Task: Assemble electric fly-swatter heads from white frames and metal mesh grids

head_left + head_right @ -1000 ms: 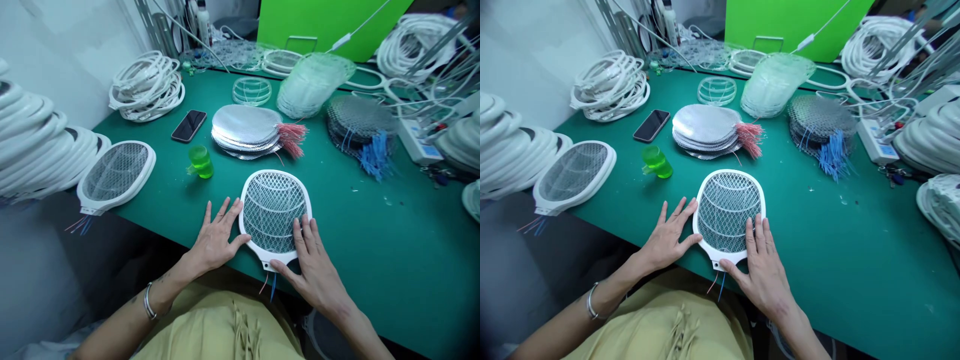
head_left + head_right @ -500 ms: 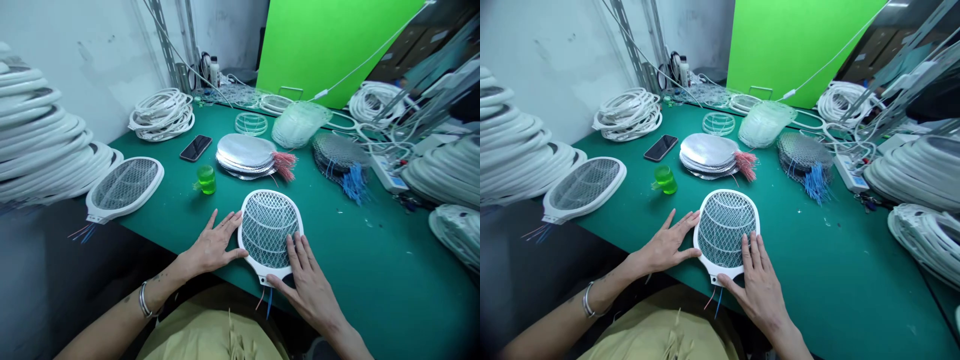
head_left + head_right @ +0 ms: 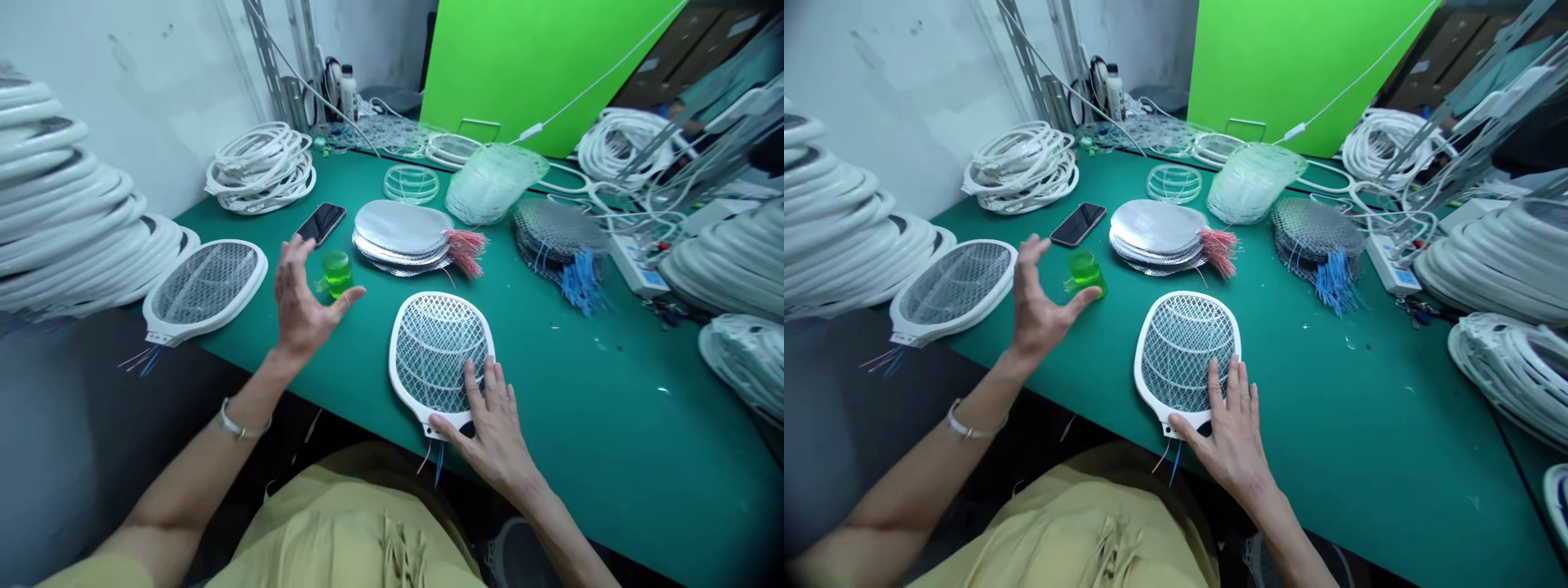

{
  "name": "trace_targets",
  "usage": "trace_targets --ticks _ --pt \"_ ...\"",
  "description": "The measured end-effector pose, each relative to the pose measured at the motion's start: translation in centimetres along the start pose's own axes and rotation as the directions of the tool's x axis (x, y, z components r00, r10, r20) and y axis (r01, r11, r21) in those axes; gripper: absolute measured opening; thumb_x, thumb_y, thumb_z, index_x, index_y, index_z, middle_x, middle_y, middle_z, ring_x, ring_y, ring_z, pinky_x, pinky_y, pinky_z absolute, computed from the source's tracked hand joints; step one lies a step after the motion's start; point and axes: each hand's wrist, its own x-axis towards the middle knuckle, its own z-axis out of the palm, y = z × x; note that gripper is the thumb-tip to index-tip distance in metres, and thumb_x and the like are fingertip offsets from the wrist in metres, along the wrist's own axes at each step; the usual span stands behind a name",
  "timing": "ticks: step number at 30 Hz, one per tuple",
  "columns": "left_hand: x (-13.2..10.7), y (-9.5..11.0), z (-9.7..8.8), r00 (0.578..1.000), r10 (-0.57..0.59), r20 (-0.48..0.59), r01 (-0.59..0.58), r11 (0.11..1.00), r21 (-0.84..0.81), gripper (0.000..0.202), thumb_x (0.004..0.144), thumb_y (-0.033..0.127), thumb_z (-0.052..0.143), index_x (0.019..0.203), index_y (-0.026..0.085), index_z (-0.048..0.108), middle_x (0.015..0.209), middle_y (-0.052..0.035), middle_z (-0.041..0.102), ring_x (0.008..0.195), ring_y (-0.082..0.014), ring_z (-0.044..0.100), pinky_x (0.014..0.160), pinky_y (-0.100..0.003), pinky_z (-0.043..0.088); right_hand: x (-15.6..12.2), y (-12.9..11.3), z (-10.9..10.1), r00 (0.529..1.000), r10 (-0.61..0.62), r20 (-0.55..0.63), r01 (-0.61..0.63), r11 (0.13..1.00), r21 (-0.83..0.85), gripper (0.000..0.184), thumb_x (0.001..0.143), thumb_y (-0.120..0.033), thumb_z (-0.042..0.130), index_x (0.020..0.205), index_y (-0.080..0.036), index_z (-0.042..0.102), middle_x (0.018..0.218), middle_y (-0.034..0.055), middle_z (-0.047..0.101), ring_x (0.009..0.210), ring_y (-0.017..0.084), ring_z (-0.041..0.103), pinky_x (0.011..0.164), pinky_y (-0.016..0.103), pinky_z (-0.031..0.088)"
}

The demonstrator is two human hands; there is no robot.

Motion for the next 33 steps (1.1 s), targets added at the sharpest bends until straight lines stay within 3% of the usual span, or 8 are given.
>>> trace_targets --ticks 2,6,9,12,17,22,27,33 --pt "2.1 -1.9 1.2 0.999 -0.023 0.050 0.020 0.998 0.056 0.094 0.073 0.053 0.076 0.145 0.018 0.027 0.148 -0.0185 0.039 0.138 -0.0384 0.034 0.110 -0.053 0.033 0.0 0.0 0.0 1.000 0.000 -0.002 0.000 1.000 -0.001 0.094 0.084 -0.074 0.038 0.153 -0.026 -0.006 0.159 0.0074 -0.017 0.145 0.033 -0.006 0.114 0.060 0.016" --pt "3.1 -3.3 2.8 0.995 -0.028 0.096 0.023 0.998 0.056 0.076 0.078 0.032 0.076 0.140 0.022 0.032 0.136 -0.0141 0.053 0.114 -0.0343 0.059 0.089 -0.045 0.053 0.1 -0.1 0.1 1.000 0.017 0.013 -0.017 1.000 0.007 0.095 0.083 -0.076 0.037 0.153 -0.026 -0.004 0.159 0.0068 -0.017 0.145 0.033 -0.007 0.115 0.059 0.013" --pt "0.5 -0.3 0.9 0.978 0.112 0.174 -0.090 0.988 -0.128 0.077 0.078 0.034 0.077 0.139 0.023 0.032 0.127 -0.0131 0.058 0.095 -0.0269 0.067 0.075 -0.038 0.059 0.1 -0.2 0.0 0.998 0.040 0.046 -0.040 0.999 0.007 0.096 0.082 -0.078 0.035 0.153 -0.027 -0.004 0.159 0.0052 -0.019 0.145 0.032 -0.008 0.116 0.056 0.011" --pt "-3.8 4.1 -1.8 0.883 0.412 0.225 -0.308 0.870 -0.384 0.073 0.083 0.036 0.071 0.142 0.023 0.030 0.132 -0.0146 0.054 0.104 -0.0250 0.064 0.082 -0.036 0.058 0.1 -0.1 0.0 0.999 0.035 0.035 -0.035 0.999 -0.003 0.097 0.082 -0.078 0.035 0.153 -0.026 -0.005 0.158 0.0049 -0.020 0.145 0.031 -0.009 0.116 0.055 0.010" --pt "-8.6 7.4 -1.8 0.807 0.473 0.355 -0.317 0.853 -0.415 0.062 0.089 0.028 0.064 0.142 0.023 0.032 0.118 -0.0108 0.063 0.102 -0.0245 0.063 0.082 -0.037 0.057 0.2 0.0 0.3 0.999 0.022 0.023 -0.021 1.000 -0.013 0.096 0.082 -0.079 0.031 0.154 -0.023 0.000 0.159 0.0070 -0.017 0.146 0.029 -0.010 0.116 0.054 0.009" --pt "-8.3 6.5 -1.8 0.922 0.247 0.297 -0.092 0.887 -0.452 0.070 0.084 0.035 0.071 0.141 0.026 0.032 0.130 -0.0117 0.055 0.097 -0.0206 0.065 0.079 -0.032 0.058 0.2 -0.3 0.1 0.999 0.035 0.027 -0.035 0.999 -0.002 0.097 0.082 -0.080 0.030 0.154 -0.021 0.003 0.159 0.0071 -0.016 0.146 0.028 -0.010 0.117 0.053 0.008" --pt "-8.4 5.7 -2.5 0.878 0.283 0.387 -0.136 0.921 -0.366 0.065 0.085 0.034 0.069 0.141 0.027 0.035 0.126 -0.0098 0.059 0.101 -0.0227 0.064 0.082 -0.034 0.057 0.2 -0.3 0.0 0.998 0.047 0.038 -0.047 0.999 0.010 0.098 0.082 -0.080 0.030 0.154 -0.021 0.003 0.159 0.0074 -0.017 0.145 0.028 -0.012 0.117 0.053 0.007" --pt "-7.9 6.0 -2.2 0.944 0.204 0.259 -0.084 0.909 -0.407 0.070 0.083 0.033 0.072 0.140 0.025 0.034 0.136 -0.0119 0.051 0.106 -0.0216 0.062 0.081 -0.029 0.057 0.3 -0.3 0.2 0.999 0.036 0.028 -0.037 0.999 0.026 0.097 0.082 -0.080 0.032 0.154 -0.023 0.000 0.159 0.0069 -0.018 0.145 0.029 -0.011 0.117 0.054 0.007"
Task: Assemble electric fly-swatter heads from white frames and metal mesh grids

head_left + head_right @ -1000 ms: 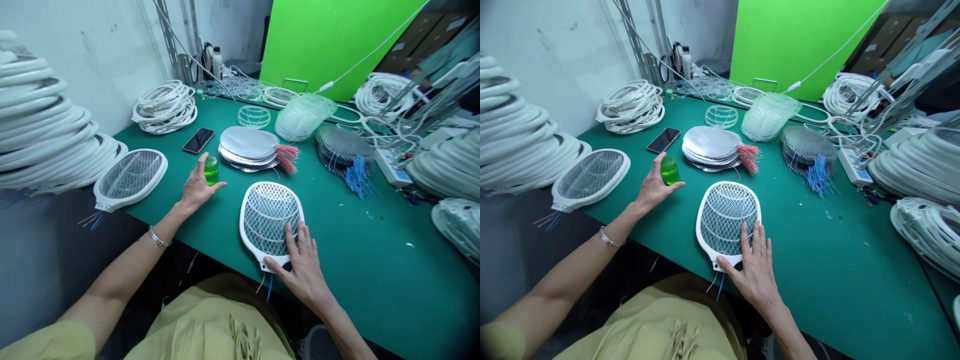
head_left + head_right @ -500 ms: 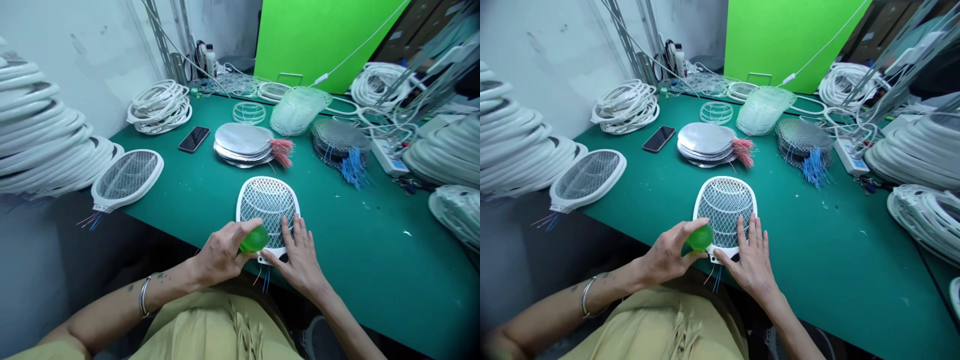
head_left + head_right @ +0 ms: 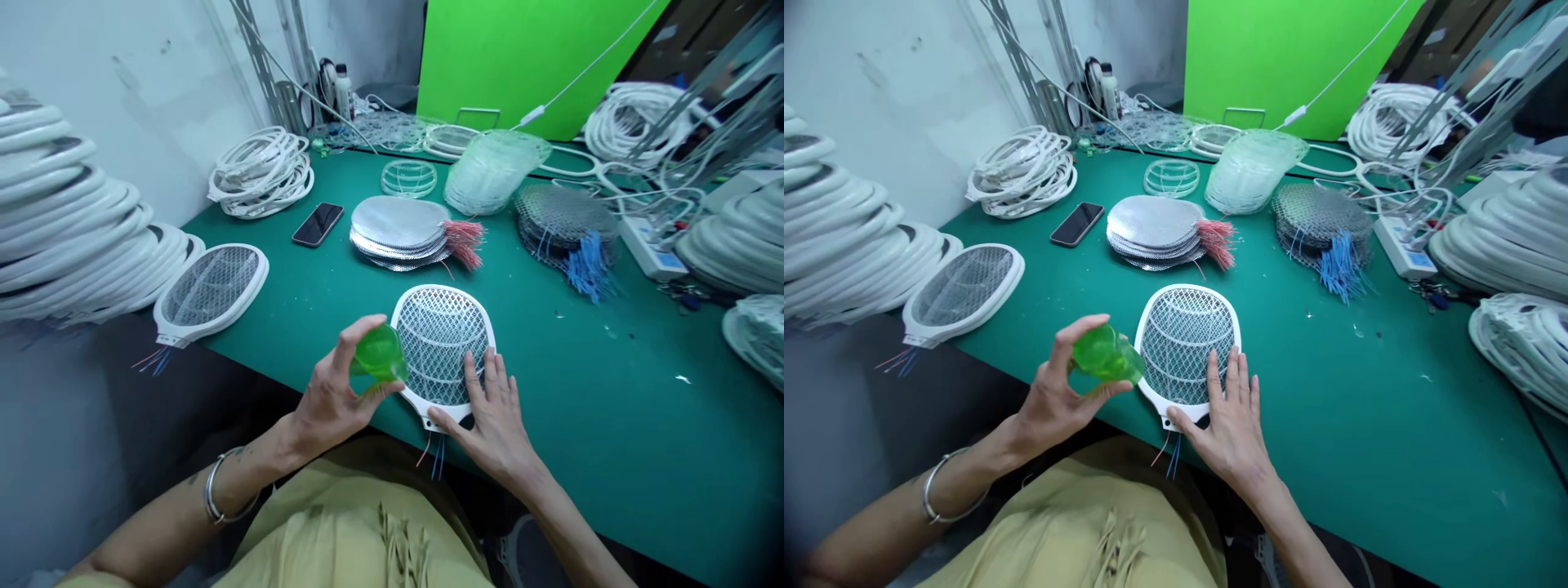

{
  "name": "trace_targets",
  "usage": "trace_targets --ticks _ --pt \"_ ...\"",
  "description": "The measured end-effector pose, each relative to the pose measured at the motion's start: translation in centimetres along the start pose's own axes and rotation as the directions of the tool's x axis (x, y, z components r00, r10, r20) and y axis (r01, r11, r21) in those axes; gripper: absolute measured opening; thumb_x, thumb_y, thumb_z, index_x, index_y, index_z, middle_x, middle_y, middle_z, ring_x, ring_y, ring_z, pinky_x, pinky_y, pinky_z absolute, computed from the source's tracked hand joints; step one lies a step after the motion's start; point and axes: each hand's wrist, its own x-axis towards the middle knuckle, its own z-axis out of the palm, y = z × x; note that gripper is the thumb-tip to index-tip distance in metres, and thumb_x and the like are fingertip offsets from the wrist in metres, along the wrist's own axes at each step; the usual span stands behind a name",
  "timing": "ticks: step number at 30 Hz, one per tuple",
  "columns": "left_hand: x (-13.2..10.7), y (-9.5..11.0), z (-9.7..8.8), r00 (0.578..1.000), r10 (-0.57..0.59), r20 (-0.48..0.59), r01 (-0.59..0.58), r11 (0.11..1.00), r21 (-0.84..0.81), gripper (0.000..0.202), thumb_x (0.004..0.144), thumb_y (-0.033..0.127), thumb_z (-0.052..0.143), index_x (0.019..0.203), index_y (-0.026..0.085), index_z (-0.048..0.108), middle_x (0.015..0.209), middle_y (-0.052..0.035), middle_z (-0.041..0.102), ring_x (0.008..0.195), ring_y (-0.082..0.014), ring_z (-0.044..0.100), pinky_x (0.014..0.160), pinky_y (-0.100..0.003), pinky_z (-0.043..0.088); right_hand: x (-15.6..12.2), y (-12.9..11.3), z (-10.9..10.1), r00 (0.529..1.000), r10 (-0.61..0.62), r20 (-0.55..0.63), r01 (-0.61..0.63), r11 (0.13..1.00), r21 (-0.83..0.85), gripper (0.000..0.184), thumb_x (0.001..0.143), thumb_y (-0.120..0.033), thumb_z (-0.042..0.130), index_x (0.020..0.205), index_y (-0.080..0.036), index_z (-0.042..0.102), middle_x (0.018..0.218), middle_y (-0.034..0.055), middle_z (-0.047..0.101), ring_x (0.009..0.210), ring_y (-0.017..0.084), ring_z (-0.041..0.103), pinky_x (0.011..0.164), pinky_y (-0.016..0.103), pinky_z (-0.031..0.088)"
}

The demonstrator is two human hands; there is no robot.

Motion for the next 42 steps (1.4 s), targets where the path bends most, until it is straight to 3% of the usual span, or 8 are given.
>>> trace_targets --ticks 5,11,15,21,25,29,33,42 --pt "-0.3 0.0 1.0 0.962 0.043 0.269 -0.079 0.989 0.126 0.067 0.087 0.030 0.067 0.143 0.028 0.031 0.124 -0.0087 0.061 0.101 -0.0237 0.063 0.081 -0.036 0.056 0.0 -0.2 -0.1 1.000 0.009 -0.003 -0.009 1.000 -0.016 0.096 0.083 -0.079 0.033 0.154 -0.024 -0.003 0.158 0.0055 -0.020 0.145 0.030 -0.010 0.116 0.056 0.008" --pt "0.6 2.0 1.0 0.986 0.032 0.165 -0.033 0.999 0.002 0.071 0.085 0.033 0.070 0.143 0.026 0.030 0.130 -0.0103 0.057 0.102 -0.0216 0.063 0.081 -0.031 0.056 0.0 -0.3 -0.1 1.000 0.000 -0.017 -0.001 1.000 -0.017 0.096 0.083 -0.078 0.031 0.154 -0.023 -0.004 0.158 0.0075 -0.019 0.145 0.031 -0.010 0.115 0.058 0.009" --pt "0.0 2.1 1.5 0.948 0.027 0.318 -0.062 0.993 0.101 0.064 0.086 0.026 0.067 0.141 0.027 0.033 0.119 -0.0083 0.063 0.094 -0.0225 0.064 0.077 -0.036 0.057 0.0 -0.2 0.1 1.000 -0.007 -0.024 0.006 1.000 -0.011 0.094 0.085 -0.077 0.028 0.154 -0.021 -0.003 0.158 0.0085 -0.020 0.145 0.031 -0.011 0.116 0.057 0.006" --pt "-0.2 1.0 0.9 1.000 0.012 -0.010 -0.012 0.999 0.036 0.071 0.084 0.032 0.071 0.142 0.028 0.031 0.136 -0.0109 0.052 0.113 -0.0244 0.060 0.086 -0.034 0.057 -0.1 -0.3 -0.1 0.999 0.019 0.027 -0.019 1.000 0.010 0.097 0.084 -0.078 0.030 0.154 -0.020 -0.003 0.157 0.0084 -0.023 0.144 0.029 -0.016 0.116 0.055 0.002" --pt "-0.5 0.0 0.6 0.984 0.001 0.178 -0.031 0.986 0.167 0.060 0.088 0.033 0.065 0.141 0.030 0.035 0.127 -0.0083 0.060 0.109 -0.0253 0.062 0.085 -0.037 0.057 -0.1 -0.4 -0.2 0.999 0.025 0.035 -0.026 1.000 0.016 0.096 0.084 -0.078 0.030 0.154 -0.021 -0.004 0.157 0.0075 -0.022 0.144 0.030 -0.016 0.116 0.056 0.002" --pt "-0.4 -0.5 0.0 0.998 -0.051 0.037 0.046 0.989 0.139 0.067 0.085 0.036 0.069 0.142 0.030 0.033 0.130 -0.0101 0.057 0.110 -0.0252 0.062 0.084 -0.036 0.058 -0.1 -0.4 -0.1 1.000 0.021 0.008 -0.021 1.000 0.003 0.094 0.084 -0.077 0.031 0.154 -0.023 -0.002 0.158 0.0064 -0.020 0.145 0.030 -0.013 0.116 0.055 0.005" --pt "-0.1 -1.0 -0.3 0.989 -0.057 0.138 0.031 0.983 0.183 0.061 0.087 0.036 0.066 0.140 0.030 0.036 0.124 -0.0091 0.061 0.103 -0.0246 0.065 0.078 -0.034 0.059 -0.1 -0.5 -0.2 1.000 0.024 0.003 -0.024 0.999 -0.022 0.094 0.084 -0.076 0.032 0.154 -0.022 0.001 0.159 0.0069 -0.018 0.145 0.030 -0.010 0.116 0.056 0.008" --pt "4.0 -3.3 0.2 0.997 -0.072 0.040 0.068 0.992 0.107 0.065 0.086 0.039 0.067 0.140 0.028 0.032 0.115 -0.0090 0.061 0.084 -0.0196 0.067 0.065 -0.030 0.059 -0.1 -0.7 -0.2 0.997 0.075 0.014 -0.074 0.997 -0.035 0.093 0.083 -0.076 0.035 0.154 -0.025 0.002 0.160 0.0047 -0.016 0.145 0.031 -0.008 0.115 0.058 0.013"
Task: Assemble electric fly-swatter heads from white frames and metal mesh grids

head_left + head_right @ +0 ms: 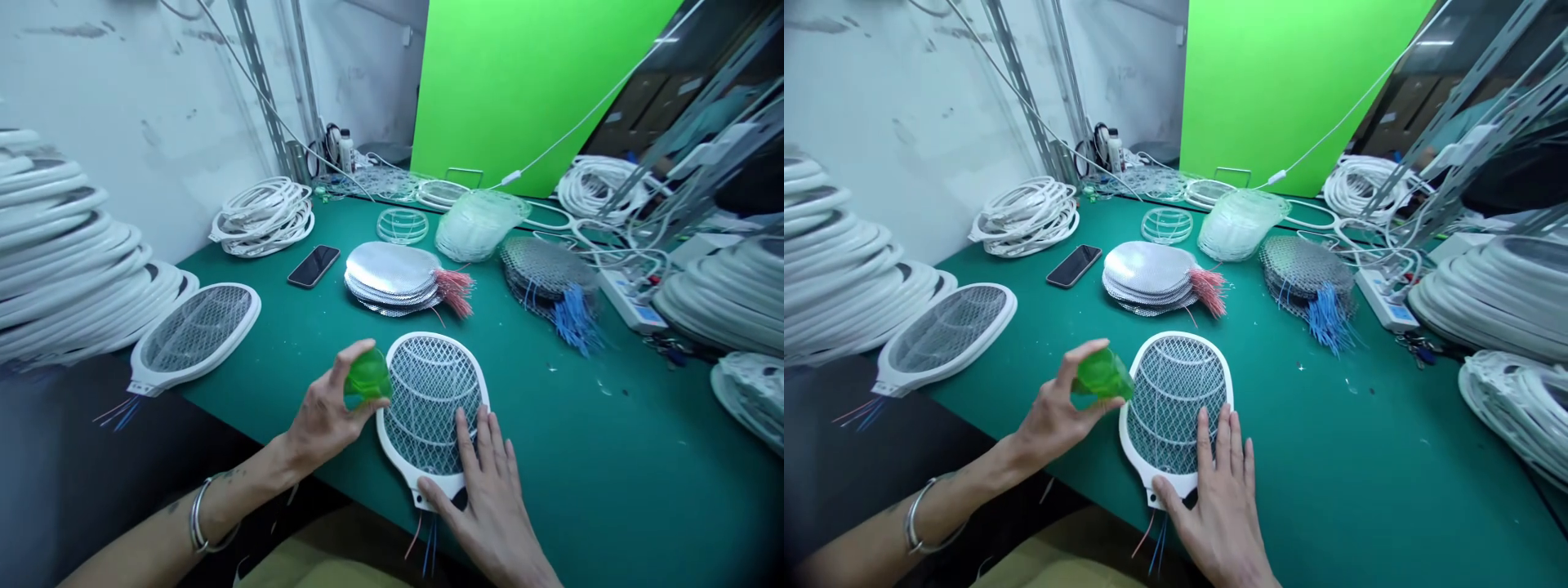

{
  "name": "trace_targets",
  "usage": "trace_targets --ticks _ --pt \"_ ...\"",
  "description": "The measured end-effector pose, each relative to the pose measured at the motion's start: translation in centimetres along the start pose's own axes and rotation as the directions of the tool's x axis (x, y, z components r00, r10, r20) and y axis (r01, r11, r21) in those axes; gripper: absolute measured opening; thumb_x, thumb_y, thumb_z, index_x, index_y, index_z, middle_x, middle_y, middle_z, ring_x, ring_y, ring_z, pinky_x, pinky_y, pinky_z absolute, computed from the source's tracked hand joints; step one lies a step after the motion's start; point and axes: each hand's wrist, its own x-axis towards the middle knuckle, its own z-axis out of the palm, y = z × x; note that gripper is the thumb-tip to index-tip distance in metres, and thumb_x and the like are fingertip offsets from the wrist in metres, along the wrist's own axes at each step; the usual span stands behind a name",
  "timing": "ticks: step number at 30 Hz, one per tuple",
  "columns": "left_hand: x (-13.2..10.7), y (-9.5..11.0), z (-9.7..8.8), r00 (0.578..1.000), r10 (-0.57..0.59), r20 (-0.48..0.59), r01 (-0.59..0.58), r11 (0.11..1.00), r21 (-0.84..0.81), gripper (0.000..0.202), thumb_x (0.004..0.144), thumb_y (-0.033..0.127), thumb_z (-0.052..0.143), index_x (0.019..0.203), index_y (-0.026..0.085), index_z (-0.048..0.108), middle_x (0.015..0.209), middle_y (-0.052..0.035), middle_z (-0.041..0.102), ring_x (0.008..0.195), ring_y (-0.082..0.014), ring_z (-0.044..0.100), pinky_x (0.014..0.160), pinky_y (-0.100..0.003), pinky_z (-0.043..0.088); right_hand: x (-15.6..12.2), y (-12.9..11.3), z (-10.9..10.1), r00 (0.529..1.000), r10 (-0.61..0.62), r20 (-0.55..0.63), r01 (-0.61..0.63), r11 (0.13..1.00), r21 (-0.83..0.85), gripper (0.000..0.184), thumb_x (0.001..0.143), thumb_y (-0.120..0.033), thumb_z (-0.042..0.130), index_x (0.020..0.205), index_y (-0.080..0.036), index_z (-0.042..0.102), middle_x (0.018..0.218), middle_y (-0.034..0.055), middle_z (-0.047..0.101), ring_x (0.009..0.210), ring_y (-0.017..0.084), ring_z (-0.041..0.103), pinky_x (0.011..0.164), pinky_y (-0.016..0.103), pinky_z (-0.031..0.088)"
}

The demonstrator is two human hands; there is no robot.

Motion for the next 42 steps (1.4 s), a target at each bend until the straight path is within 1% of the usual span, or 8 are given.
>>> trace_targets --ticks 5,15,20,26,30,34,37,42 --pt "3.7 -1.0 0.5 0.996 -0.045 0.073 0.047 0.999 -0.023 0.067 0.083 0.033 0.070 0.138 0.028 0.032 0.096 -0.0030 0.063 0.073 -0.0170 0.066 0.060 -0.027 0.056 0.3 -0.2 -0.5 0.996 0.054 0.065 -0.055 0.998 0.018 0.096 0.080 -0.079 0.035 0.154 -0.027 0.004 0.159 0.0036 -0.015 0.145 0.031 -0.007 0.115 0.059 0.014" --pt "9.5 -2.3 3.1 1.000 0.018 -0.009 -0.019 0.998 -0.062 0.069 0.081 0.033 0.071 0.137 0.028 0.032 0.104 -0.0050 0.064 0.076 -0.0183 0.067 0.065 -0.030 0.055 0.7 0.3 -0.1 0.986 0.060 0.157 -0.064 0.998 0.018 0.098 0.078 -0.083 0.033 0.153 -0.026 0.006 0.159 0.0058 -0.010 0.143 0.032 -0.007 0.114 0.060 0.009" --pt "12.0 -1.5 4.6 0.996 0.004 0.093 0.004 0.997 -0.083 0.072 0.078 0.029 0.074 0.137 0.026 0.033 0.087 -0.0004 0.065 0.070 -0.0189 0.068 0.065 -0.030 0.054 0.9 -0.4 -1.1 0.973 0.098 0.208 -0.105 0.994 0.025 0.101 0.076 -0.085 0.030 0.153 -0.024 0.008 0.159 0.0060 -0.006 0.142 0.032 -0.007 0.114 0.060 0.008" --pt "14.2 0.0 7.8 0.958 0.202 0.203 -0.180 0.976 -0.124 0.069 0.080 0.025 0.071 0.137 0.026 0.032 0.100 -0.0042 0.065 0.075 -0.0193 0.067 0.068 -0.032 0.053 1.0 -1.0 -2.2 0.949 0.124 0.290 -0.135 0.991 0.020 0.104 0.073 -0.088 0.025 0.153 -0.023 0.008 0.157 0.0047 -0.011 0.141 0.030 -0.012 0.115 0.055 0.004" --pt "15.2 1.5 9.4 0.956 0.245 0.163 -0.218 0.962 -0.166 0.072 0.081 0.027 0.070 0.139 0.027 0.028 0.102 -0.0046 0.064 0.080 -0.0192 0.066 0.072 -0.031 0.052 0.9 -1.0 -2.4 0.948 0.123 0.293 -0.139 0.990 0.035 0.104 0.073 -0.088 0.024 0.153 -0.023 0.005 0.157 0.0040 -0.013 0.141 0.029 -0.013 0.115 0.055 0.003" --pt "15.2 3.0 10.4 0.922 0.246 0.299 -0.260 0.965 0.010 0.072 0.078 0.028 0.072 0.137 0.028 0.031 0.092 -0.0028 0.065 0.078 -0.0228 0.066 0.066 -0.030 0.050 0.8 -0.9 -2.5 0.954 0.101 0.282 -0.122 0.991 0.060 0.102 0.074 -0.087 0.025 0.152 -0.025 0.001 0.156 0.0024 -0.016 0.141 0.029 -0.015 0.115 0.055 0.003" --pt "14.4 4.0 11.1 0.928 0.246 0.279 -0.260 0.965 0.015 0.072 0.080 0.033 0.071 0.138 0.028 0.028 0.095 -0.0041 0.065 0.078 -0.0236 0.066 0.063 -0.029 0.049 0.7 -0.9 -2.5 0.952 0.101 0.288 -0.126 0.990 0.070 0.102 0.075 -0.086 0.026 0.152 -0.025 -0.001 0.156 0.0023 -0.018 0.141 0.029 -0.016 0.115 0.056 0.003" --pt "13.0 5.0 12.0 0.845 0.380 0.376 -0.394 0.918 -0.043 0.073 0.080 0.028 0.071 0.140 0.028 0.029 0.091 -0.0036 0.063 0.074 -0.0224 0.064 0.063 -0.032 0.049 0.4 -0.8 -2.5 0.964 0.072 0.257 -0.095 0.992 0.078 0.100 0.077 -0.083 0.031 0.152 -0.026 -0.003 0.156 0.0022 -0.018 0.142 0.030 -0.015 0.116 0.056 0.005"
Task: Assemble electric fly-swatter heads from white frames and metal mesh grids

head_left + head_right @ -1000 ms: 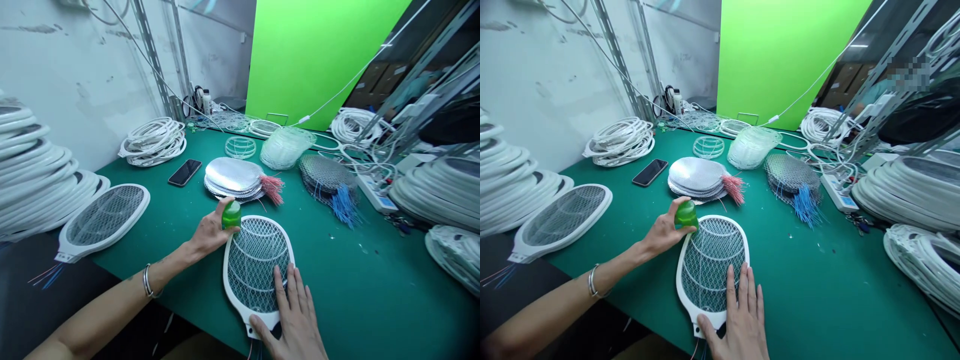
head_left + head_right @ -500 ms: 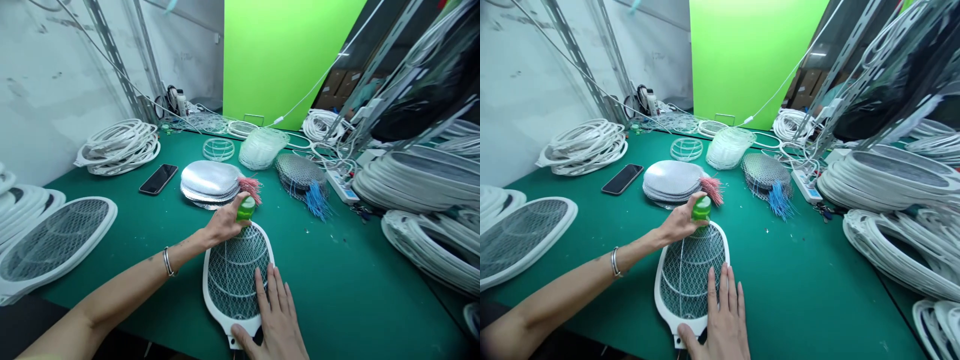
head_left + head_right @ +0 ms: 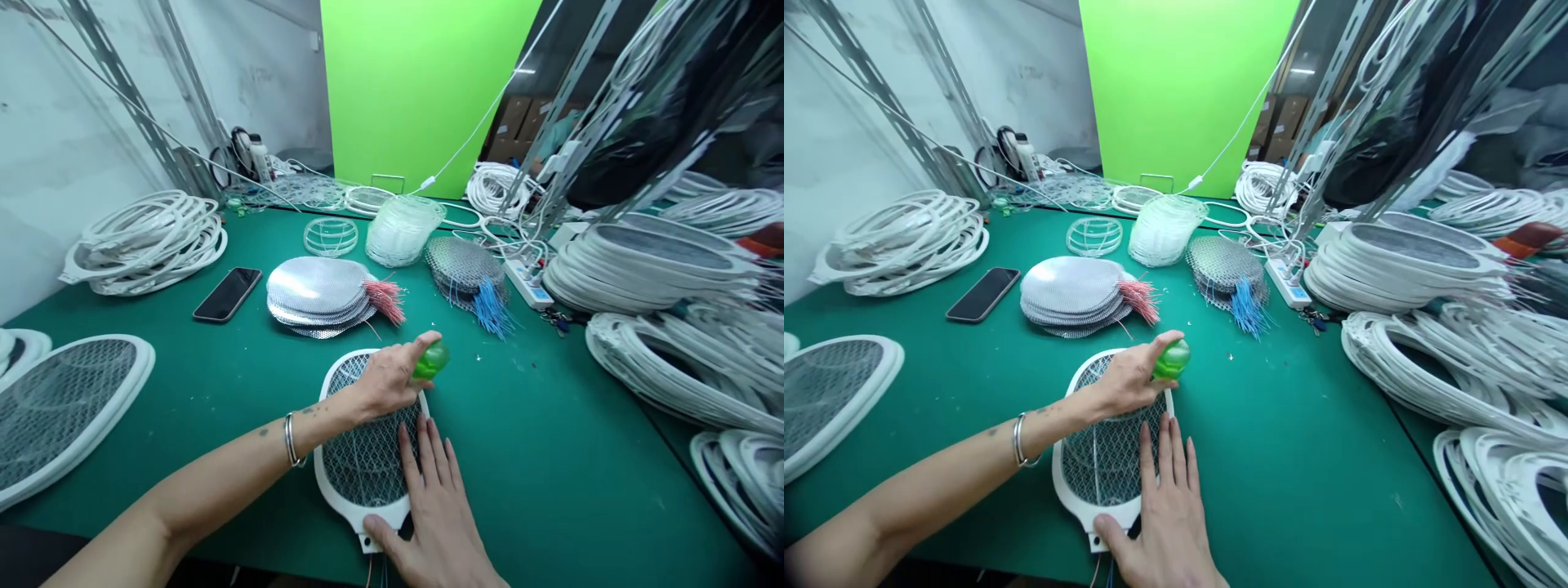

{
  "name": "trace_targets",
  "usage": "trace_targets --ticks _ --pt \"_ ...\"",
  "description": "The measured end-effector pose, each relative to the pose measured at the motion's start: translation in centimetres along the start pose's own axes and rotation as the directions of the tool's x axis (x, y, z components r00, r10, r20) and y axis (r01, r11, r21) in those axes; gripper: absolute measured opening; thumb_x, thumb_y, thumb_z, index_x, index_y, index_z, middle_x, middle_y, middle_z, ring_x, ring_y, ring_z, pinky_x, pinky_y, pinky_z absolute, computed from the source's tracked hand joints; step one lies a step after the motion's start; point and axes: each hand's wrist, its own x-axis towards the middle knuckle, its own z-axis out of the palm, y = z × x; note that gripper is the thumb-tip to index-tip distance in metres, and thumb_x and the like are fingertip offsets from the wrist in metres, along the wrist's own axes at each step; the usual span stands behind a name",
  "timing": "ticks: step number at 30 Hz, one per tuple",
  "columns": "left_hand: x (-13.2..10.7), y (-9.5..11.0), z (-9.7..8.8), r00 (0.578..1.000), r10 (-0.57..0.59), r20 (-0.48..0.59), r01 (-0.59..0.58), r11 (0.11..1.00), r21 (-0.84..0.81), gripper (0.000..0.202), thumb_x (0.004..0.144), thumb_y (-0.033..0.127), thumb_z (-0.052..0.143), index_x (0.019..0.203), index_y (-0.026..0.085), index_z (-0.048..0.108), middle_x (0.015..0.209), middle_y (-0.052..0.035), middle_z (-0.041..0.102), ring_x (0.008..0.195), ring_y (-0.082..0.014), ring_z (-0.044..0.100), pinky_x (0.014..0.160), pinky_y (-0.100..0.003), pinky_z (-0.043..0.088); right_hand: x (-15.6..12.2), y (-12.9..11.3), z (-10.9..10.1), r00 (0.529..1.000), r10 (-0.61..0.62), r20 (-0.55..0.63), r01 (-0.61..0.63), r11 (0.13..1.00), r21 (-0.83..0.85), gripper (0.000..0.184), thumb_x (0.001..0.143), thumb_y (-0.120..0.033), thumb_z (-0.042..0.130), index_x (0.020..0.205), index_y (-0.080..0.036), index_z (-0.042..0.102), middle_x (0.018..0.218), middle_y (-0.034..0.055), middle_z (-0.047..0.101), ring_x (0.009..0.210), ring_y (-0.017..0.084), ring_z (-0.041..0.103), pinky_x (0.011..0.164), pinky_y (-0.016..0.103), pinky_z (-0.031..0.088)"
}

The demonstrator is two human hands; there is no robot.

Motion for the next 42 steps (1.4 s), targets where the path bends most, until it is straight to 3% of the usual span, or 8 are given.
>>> trace_targets --ticks 6,11,15,18,25,31,37,42 --pt "-0.3 0.2 -0.1 0.987 -0.071 -0.146 0.044 0.982 -0.182 0.072 0.083 0.029 0.068 0.140 0.028 0.025 0.097 -0.0043 0.063 0.078 -0.0204 0.064 0.068 -0.032 0.051 -0.2 0.3 0.2 0.998 -0.018 -0.067 0.017 1.000 -0.022 0.097 0.080 -0.078 0.036 0.152 -0.025 -0.002 0.158 0.0023 -0.014 0.142 0.025 -0.017 0.118 0.050 0.006" --pt "-0.9 0.8 -0.1 1.000 -0.015 -0.003 0.015 0.985 -0.171 0.071 0.078 0.023 0.073 0.136 0.029 0.032 0.089 0.0001 0.061 0.074 -0.0191 0.063 0.068 -0.032 0.051 -0.2 0.3 0.5 0.994 -0.070 -0.080 0.068 0.997 -0.024 0.102 0.079 -0.079 0.039 0.153 -0.020 0.000 0.157 0.0065 -0.015 0.143 0.026 -0.015 0.118 0.049 0.005" --pt "-2.9 2.3 -2.1 0.967 -0.187 -0.175 0.046 0.799 -0.599 0.071 0.079 0.022 0.074 0.135 0.029 0.031 0.101 -0.0014 0.061 0.082 -0.0164 0.065 0.073 -0.029 0.055 -0.1 2.1 -1.0 0.981 -0.173 -0.086 0.177 0.983 0.040 0.095 0.084 -0.075 0.038 0.154 -0.020 0.005 0.158 0.0056 -0.007 0.145 0.026 -0.007 0.119 0.049 0.008" --pt "-5.9 3.7 -3.7 0.979 -0.180 -0.100 0.058 0.707 -0.704 0.073 0.078 0.023 0.076 0.135 0.028 0.032 0.102 -0.0025 0.062 0.084 -0.0170 0.066 0.073 -0.028 0.057 0.7 4.9 -2.9 0.939 -0.330 -0.094 0.339 0.934 0.115 0.063 0.098 -0.051 0.028 0.154 -0.026 0.012 0.157 0.0005 0.020 0.144 0.019 0.019 0.119 0.043 0.020" --pt "-10.8 6.1 -0.5 0.969 0.227 -0.099 -0.247 0.924 -0.294 0.064 0.083 0.020 0.069 0.137 0.026 0.035 0.120 -0.0097 0.061 0.105 -0.0252 0.062 0.092 -0.043 0.051 2.1 7.9 -4.8 0.864 -0.495 -0.093 0.496 0.868 -0.006 0.071 0.088 -0.009 0.039 0.153 -0.028 0.018 0.144 -0.0003 0.047 0.134 0.021 0.041 0.111 0.043 0.039" --pt "-10.8 6.5 -0.7 0.997 -0.069 -0.043 0.037 0.860 -0.508 0.072 0.081 0.026 0.072 0.140 0.025 0.029 0.122 -0.0098 0.060 0.096 -0.0215 0.066 0.081 -0.033 0.056 2.0 7.6 -4.1 0.848 -0.508 -0.147 0.498 0.861 -0.104 0.090 0.076 0.005 0.035 0.154 -0.026 0.004 0.140 0.0005 0.052 0.132 0.021 0.042 0.112 0.046 0.037" --pt "-13.4 6.6 -1.7 0.997 0.064 0.042 -0.046 0.942 -0.331 0.066 0.082 0.021 0.071 0.138 0.027 0.037 0.123 -0.0082 0.061 0.108 -0.0248 0.062 0.090 -0.038 0.053 1.8 7.2 -3.6 0.796 -0.580 -0.176 0.547 0.812 -0.203 0.089 0.078 0.005 0.032 0.153 -0.022 -0.009 0.148 0.0076 0.041 0.130 0.017 0.046 0.117 0.047 0.028" --pt "-15.2 6.9 -1.0 0.990 0.074 -0.116 -0.108 0.939 -0.326 0.068 0.083 0.017 0.069 0.139 0.030 0.034 0.128 -0.0082 0.059 0.115 -0.0240 0.059 0.093 -0.038 0.052 1.4 6.7 -3.4 0.803 -0.564 -0.193 0.518 0.820 -0.241 0.084 0.080 0.005 0.029 0.153 -0.019 -0.004 0.150 0.0106 0.036 0.135 0.017 0.040 0.118 0.048 0.025"
